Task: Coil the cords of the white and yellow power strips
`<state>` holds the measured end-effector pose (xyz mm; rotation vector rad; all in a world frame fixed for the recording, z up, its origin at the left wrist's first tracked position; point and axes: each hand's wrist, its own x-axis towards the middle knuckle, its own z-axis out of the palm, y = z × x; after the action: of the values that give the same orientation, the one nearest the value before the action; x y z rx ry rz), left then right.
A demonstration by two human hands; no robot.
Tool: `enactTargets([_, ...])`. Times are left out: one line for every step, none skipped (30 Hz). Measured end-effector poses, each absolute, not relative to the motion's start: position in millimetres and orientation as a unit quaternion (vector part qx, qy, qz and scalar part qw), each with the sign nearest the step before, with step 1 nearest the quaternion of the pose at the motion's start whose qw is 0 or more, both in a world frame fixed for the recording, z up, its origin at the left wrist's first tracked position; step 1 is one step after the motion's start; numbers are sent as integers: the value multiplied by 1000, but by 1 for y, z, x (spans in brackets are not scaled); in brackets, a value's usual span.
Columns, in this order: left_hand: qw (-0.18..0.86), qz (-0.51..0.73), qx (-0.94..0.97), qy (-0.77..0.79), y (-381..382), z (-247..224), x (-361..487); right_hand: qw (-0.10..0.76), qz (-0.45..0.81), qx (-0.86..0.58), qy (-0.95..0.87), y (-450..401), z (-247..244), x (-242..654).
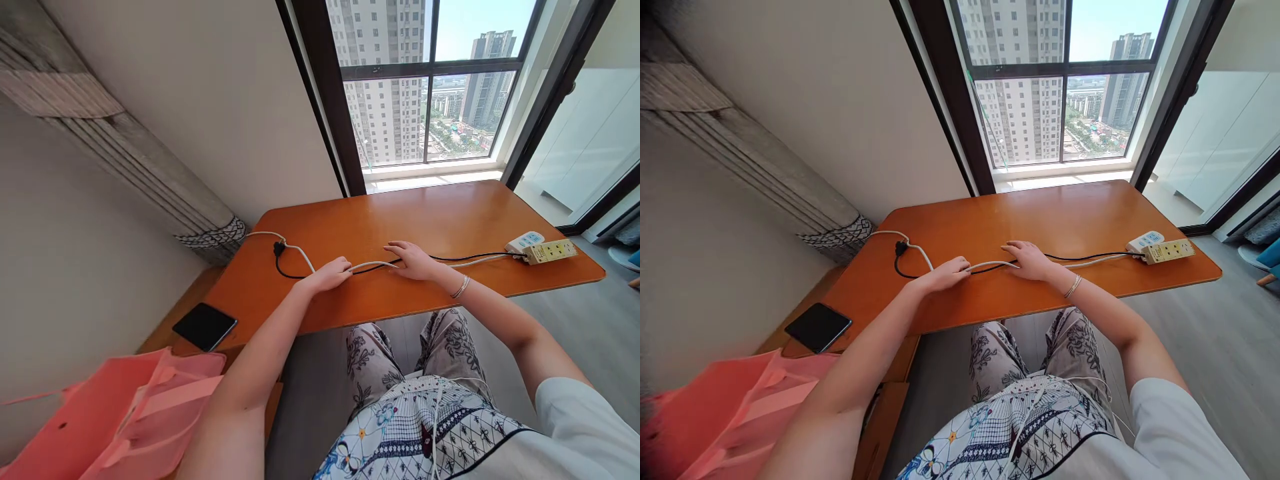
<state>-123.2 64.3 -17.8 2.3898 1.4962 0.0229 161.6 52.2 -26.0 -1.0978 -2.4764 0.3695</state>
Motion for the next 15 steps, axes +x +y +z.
enactTargets([181, 37, 834, 520, 63, -12, -123, 207, 142, -386, -887, 54, -23, 151])
enactTargets([204, 74, 828, 518, 60, -5, -124, 207, 154, -381, -888, 56, -20, 142])
enactTargets([227, 115, 818, 516, 58, 3, -124, 202, 168, -381, -886, 57, -16, 135])
enactTargets([249, 156, 807, 513, 55, 10, -125, 191, 187, -382, -885, 58, -11, 130])
enactTargets([267, 192, 797, 507, 53, 18, -125, 173, 211, -385, -881, 59, -5, 127])
enactTargets([285, 224, 787, 499, 50, 26, -125, 154, 238, -390, -876, 60, 3, 126])
enactTargets([302, 254, 777, 490, 47, 33, -125, 138, 265, -393, -870, 62, 12, 127])
enactTargets([320, 282, 766, 480, 45, 40, -124, 131, 287, -395, -863, 63, 24, 129])
enactTargets([336, 308, 755, 471, 43, 46, -122, 138, 300, -397, -856, 65, 36, 132])
enactTargets([346, 334, 745, 462, 42, 50, -120, 164, 298, -400, -851, 67, 51, 135])
enactTargets([346, 359, 739, 454, 42, 54, -117, 206, 289, -400, -845, 68, 67, 139])
enactTargets([336, 382, 736, 446, 43, 57, -114, 247, 283, -400, -836, 70, 84, 142])
enactTargets([316, 401, 738, 441, 46, 58, -112, 289, 279, -395, -826, 70, 102, 144])
enactTargets([290, 416, 742, 438, 49, 59, -109, 327, 279, -384, -817, 70, 121, 145])
enactTargets([264, 427, 746, 437, 53, 60, -107, 364, 275, -373, -808, 69, 139, 146])
